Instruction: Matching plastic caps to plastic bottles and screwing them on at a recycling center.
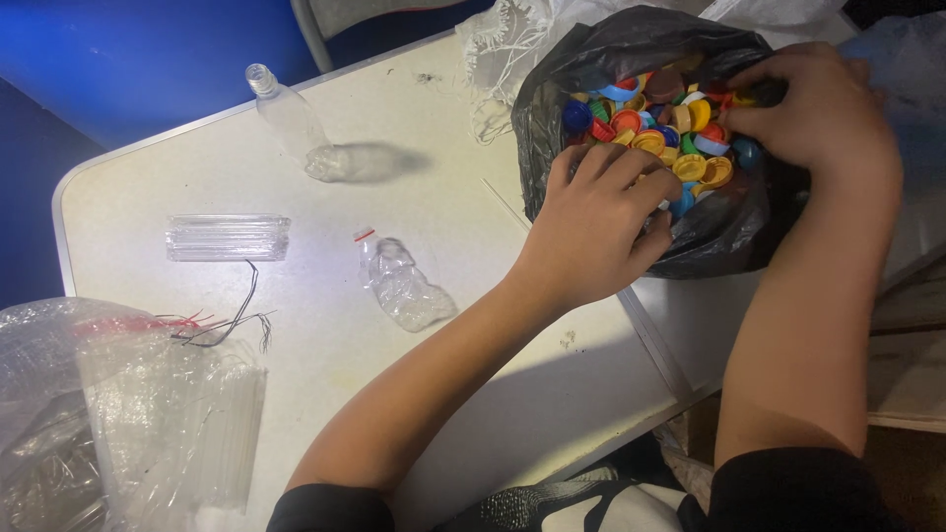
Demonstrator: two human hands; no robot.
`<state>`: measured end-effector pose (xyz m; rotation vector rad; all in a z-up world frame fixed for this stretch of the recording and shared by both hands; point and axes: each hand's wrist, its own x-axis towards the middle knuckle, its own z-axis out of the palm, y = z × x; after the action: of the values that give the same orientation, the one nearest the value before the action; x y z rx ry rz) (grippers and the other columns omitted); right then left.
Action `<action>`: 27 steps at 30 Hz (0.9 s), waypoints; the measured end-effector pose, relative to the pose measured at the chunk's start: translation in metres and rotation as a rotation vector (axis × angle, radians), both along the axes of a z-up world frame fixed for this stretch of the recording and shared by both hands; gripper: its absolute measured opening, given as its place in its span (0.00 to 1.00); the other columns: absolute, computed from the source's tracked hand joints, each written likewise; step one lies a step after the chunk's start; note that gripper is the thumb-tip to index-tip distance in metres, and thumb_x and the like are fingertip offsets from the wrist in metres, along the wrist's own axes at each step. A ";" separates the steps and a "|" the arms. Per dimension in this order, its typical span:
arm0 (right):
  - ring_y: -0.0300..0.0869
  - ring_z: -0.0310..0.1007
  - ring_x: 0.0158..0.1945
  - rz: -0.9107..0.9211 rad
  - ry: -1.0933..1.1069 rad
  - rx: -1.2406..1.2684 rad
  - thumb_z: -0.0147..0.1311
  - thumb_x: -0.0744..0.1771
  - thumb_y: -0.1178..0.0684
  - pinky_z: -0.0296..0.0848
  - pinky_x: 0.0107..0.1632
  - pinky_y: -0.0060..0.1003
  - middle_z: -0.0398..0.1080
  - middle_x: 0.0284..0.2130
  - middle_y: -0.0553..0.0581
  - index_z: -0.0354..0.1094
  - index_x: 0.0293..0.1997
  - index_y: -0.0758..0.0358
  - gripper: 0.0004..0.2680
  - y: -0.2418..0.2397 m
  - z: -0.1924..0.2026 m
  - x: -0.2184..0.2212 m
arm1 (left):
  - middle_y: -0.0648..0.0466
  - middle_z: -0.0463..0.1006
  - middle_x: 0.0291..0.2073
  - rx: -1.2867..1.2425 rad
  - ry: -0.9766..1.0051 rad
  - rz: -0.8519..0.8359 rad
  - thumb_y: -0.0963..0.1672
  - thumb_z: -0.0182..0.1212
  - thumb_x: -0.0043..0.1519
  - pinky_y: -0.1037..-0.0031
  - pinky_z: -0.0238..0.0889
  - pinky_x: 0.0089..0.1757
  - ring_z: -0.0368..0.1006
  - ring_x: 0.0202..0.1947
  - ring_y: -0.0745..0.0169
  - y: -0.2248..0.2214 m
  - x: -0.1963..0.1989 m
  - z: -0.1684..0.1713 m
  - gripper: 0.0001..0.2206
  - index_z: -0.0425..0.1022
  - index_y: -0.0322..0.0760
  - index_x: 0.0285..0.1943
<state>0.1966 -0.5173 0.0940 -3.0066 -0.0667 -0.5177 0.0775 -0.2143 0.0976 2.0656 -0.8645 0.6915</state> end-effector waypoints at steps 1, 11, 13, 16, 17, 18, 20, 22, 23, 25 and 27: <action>0.63 0.63 0.61 -0.006 0.000 -0.007 0.73 0.56 0.44 0.55 0.60 0.69 0.73 0.56 0.57 0.81 0.50 0.47 0.19 0.002 0.004 -0.002 | 0.54 0.74 0.51 0.002 -0.005 0.003 0.45 0.64 0.59 0.49 0.52 0.65 0.68 0.59 0.51 0.000 0.000 0.000 0.11 0.76 0.45 0.50; 0.54 0.78 0.44 -0.170 0.193 0.192 0.55 0.67 0.50 0.76 0.54 0.54 0.77 0.43 0.63 0.78 0.58 0.46 0.13 -0.009 0.010 -0.004 | 0.54 0.75 0.50 0.012 -0.010 0.012 0.45 0.63 0.59 0.48 0.53 0.65 0.68 0.59 0.51 0.001 -0.002 0.002 0.10 0.77 0.45 0.49; 0.56 0.78 0.50 -0.133 0.222 0.162 0.67 0.66 0.42 0.74 0.59 0.53 0.78 0.44 0.64 0.78 0.54 0.48 0.13 -0.017 0.004 0.001 | 0.55 0.75 0.50 0.004 -0.023 -0.001 0.45 0.63 0.59 0.48 0.53 0.65 0.68 0.59 0.52 0.001 -0.002 0.002 0.10 0.76 0.44 0.49; 0.60 0.69 0.56 -0.002 0.036 -0.184 0.75 0.56 0.44 0.63 0.59 0.60 0.73 0.54 0.64 0.81 0.53 0.44 0.21 -0.015 -0.005 0.005 | 0.54 0.75 0.50 0.016 -0.001 0.001 0.45 0.64 0.58 0.48 0.53 0.64 0.68 0.58 0.51 0.002 -0.003 0.006 0.10 0.77 0.44 0.48; 0.60 0.69 0.56 0.001 0.036 -0.184 0.75 0.56 0.44 0.63 0.59 0.60 0.73 0.54 0.64 0.81 0.53 0.44 0.21 -0.025 -0.012 0.012 | 0.54 0.75 0.50 0.016 -0.002 0.004 0.45 0.64 0.58 0.48 0.53 0.64 0.68 0.58 0.51 0.003 -0.003 0.006 0.10 0.77 0.44 0.48; 0.63 0.65 0.59 0.026 0.048 -0.184 0.75 0.56 0.44 0.65 0.56 0.59 0.71 0.59 0.62 0.82 0.53 0.41 0.20 -0.035 -0.020 0.018 | 0.55 0.75 0.49 0.015 0.001 0.004 0.44 0.63 0.58 0.49 0.53 0.64 0.68 0.58 0.52 0.003 -0.004 0.006 0.10 0.77 0.44 0.48; 0.66 0.62 0.61 0.053 0.063 -0.181 0.74 0.56 0.45 0.67 0.53 0.58 0.69 0.64 0.60 0.83 0.53 0.39 0.20 -0.051 -0.029 0.025 | 0.56 0.75 0.49 0.017 0.007 0.007 0.44 0.63 0.58 0.49 0.54 0.65 0.69 0.59 0.53 0.003 -0.004 0.006 0.10 0.77 0.45 0.48; 0.55 0.69 0.62 0.135 0.076 -0.090 0.73 0.62 0.44 0.66 0.71 0.53 0.74 0.57 0.58 0.82 0.53 0.43 0.14 -0.060 -0.034 0.027 | 0.56 0.74 0.50 -0.008 -0.027 -0.017 0.44 0.63 0.59 0.49 0.54 0.65 0.68 0.59 0.53 0.004 -0.004 0.006 0.09 0.77 0.44 0.48; 0.55 0.69 0.62 0.137 0.078 -0.088 0.73 0.62 0.44 0.66 0.71 0.53 0.74 0.57 0.58 0.82 0.53 0.43 0.14 -0.049 -0.021 0.016 | 0.56 0.74 0.50 -0.006 -0.025 -0.015 0.44 0.63 0.59 0.49 0.54 0.65 0.68 0.59 0.53 0.007 -0.007 0.009 0.09 0.77 0.44 0.48; 0.56 0.71 0.58 0.183 0.031 0.026 0.72 0.62 0.46 0.70 0.62 0.53 0.70 0.55 0.62 0.80 0.51 0.50 0.14 -0.021 0.005 0.000 | 0.57 0.74 0.50 -0.045 -0.062 -0.045 0.44 0.64 0.60 0.51 0.56 0.65 0.68 0.60 0.54 0.015 -0.010 0.016 0.08 0.76 0.45 0.47; 0.57 0.71 0.57 0.281 -0.140 0.015 0.72 0.62 0.49 0.71 0.57 0.51 0.71 0.54 0.64 0.79 0.48 0.56 0.13 0.001 0.012 -0.005 | 0.58 0.74 0.51 -0.061 -0.055 -0.057 0.43 0.64 0.62 0.57 0.58 0.62 0.69 0.58 0.55 0.032 -0.013 0.023 0.08 0.76 0.45 0.49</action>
<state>0.1912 -0.5163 0.1060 -2.8729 -0.4833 -0.6898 0.0645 -0.1824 0.1210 1.9679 -0.9189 0.7378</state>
